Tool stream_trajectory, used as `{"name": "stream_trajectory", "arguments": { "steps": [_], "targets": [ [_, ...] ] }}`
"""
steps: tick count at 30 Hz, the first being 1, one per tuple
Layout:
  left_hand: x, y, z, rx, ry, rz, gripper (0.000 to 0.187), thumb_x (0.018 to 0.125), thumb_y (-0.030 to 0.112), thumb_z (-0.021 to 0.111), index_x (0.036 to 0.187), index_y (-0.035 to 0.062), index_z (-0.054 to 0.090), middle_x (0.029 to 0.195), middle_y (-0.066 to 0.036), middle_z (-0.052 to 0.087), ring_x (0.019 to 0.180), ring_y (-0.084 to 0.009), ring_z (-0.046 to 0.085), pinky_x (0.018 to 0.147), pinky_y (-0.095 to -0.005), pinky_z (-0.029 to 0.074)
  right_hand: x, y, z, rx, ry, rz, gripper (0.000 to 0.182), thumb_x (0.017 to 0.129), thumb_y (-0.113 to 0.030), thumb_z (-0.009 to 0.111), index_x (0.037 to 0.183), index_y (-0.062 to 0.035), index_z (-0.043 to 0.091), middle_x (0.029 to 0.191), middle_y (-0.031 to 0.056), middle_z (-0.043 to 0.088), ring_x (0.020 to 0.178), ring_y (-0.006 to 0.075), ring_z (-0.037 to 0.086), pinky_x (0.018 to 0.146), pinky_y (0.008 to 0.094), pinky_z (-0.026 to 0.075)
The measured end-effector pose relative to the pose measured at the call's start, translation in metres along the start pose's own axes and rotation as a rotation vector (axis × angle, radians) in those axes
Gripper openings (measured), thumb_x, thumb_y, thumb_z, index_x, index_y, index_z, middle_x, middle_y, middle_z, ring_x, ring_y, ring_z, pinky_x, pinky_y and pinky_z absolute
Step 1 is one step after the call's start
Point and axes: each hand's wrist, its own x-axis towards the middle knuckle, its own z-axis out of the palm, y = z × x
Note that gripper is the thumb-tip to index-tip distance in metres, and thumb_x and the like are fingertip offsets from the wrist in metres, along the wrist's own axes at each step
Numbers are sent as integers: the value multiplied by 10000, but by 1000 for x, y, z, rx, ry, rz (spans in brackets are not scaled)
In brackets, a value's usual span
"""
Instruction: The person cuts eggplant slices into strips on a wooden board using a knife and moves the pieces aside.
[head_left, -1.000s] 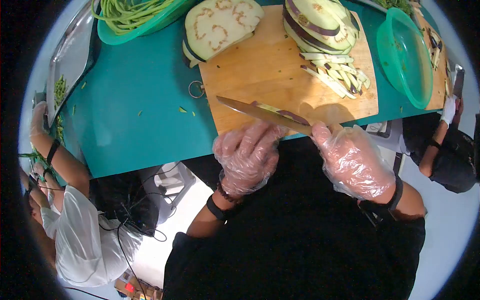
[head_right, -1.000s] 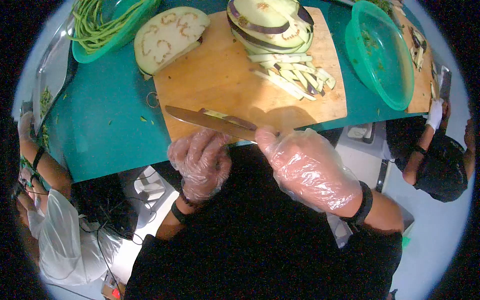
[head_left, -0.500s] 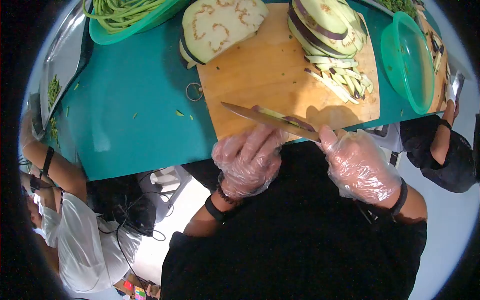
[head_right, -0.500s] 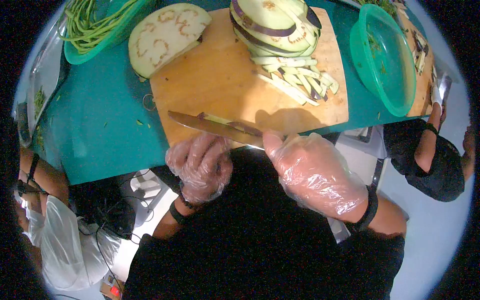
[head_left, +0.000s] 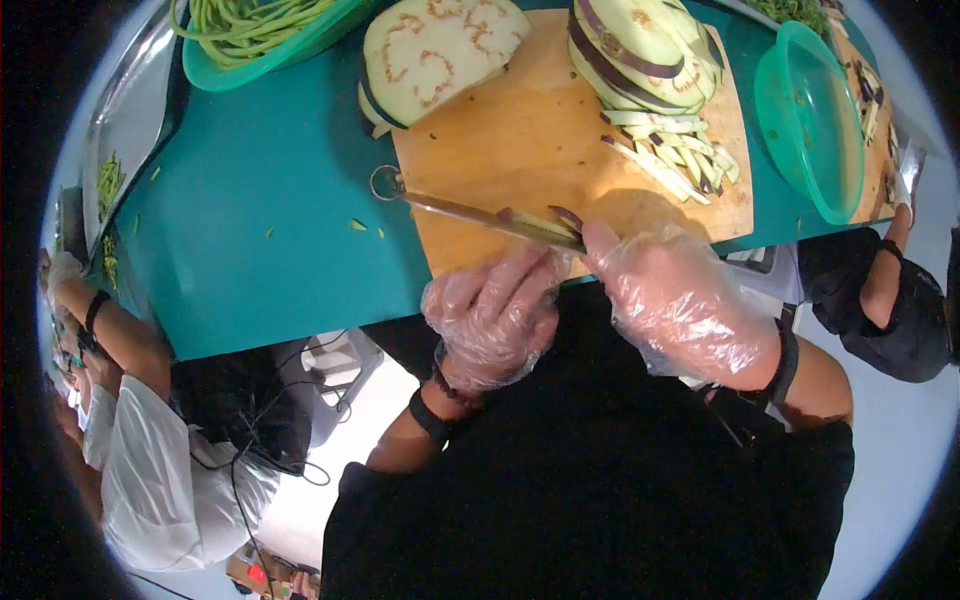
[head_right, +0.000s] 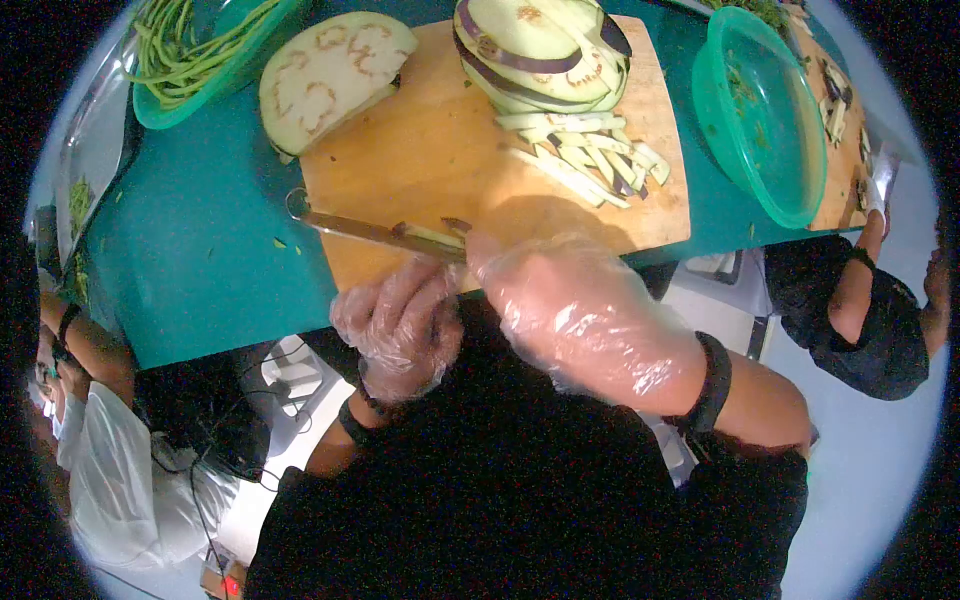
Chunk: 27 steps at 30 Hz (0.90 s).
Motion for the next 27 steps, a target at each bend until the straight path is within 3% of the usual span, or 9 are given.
{"name": "stream_trajectory", "arguments": {
  "steps": [7, 11, 14, 23, 26, 27],
  "targets": [
    [1, -4, -2, -80, 3, 22, 580, 652, 149, 723, 1217, 280, 733, 1276, 88, 686, 942, -165, 591, 782, -368, 435, -9, 1, -12, 13, -91, 239, 266, 1049, -194, 588, 1211, 15, 561, 720, 249, 640, 690, 481, 645, 615, 546, 502],
    [-1, -4, -2, -75, 27, 22, 587, 648, 137, 714, 1217, 280, 740, 1231, 81, 687, 947, -172, 600, 762, -371, 437, -22, -3, -5, 72, 28, 157, 241, 1031, -181, 623, 1172, -3, 543, 712, 266, 626, 702, 500, 641, 623, 559, 504],
    [0, -3, 0, -68, 35, 30, 589, 645, 132, 711, 1215, 277, 741, 1228, 75, 688, 948, -173, 605, 755, -372, 439, -25, -5, -5, 18, 7, 125, 179, 1051, -191, 570, 1090, -18, 555, 628, 183, 628, 612, 401, 671, 571, 508, 520],
    [2, -4, -2, -91, 35, 40, 583, 628, 138, 717, 1201, 245, 746, 1223, 59, 701, 921, -178, 624, 740, -371, 447, -27, -4, -3, -5, -44, 118, 217, 1041, -180, 583, 1139, 14, 578, 632, 171, 645, 591, 380, 676, 565, 488, 532],
    [4, -3, -3, -89, 38, 43, 579, 629, 141, 720, 1199, 240, 745, 1226, 58, 703, 915, -177, 625, 739, -371, 448, -26, -7, -6, 52, -36, 167, 199, 1027, -157, 632, 1109, -5, 533, 651, 245, 612, 664, 477, 651, 597, 562, 491],
    [4, -3, -3, -87, 39, 44, 579, 629, 142, 721, 1199, 239, 744, 1229, 58, 704, 914, -176, 626, 739, -372, 449, -26, -7, -5, 54, -35, 164, 198, 1026, -157, 632, 1106, -6, 531, 644, 241, 609, 658, 475, 651, 594, 558, 492]
  ]
}}
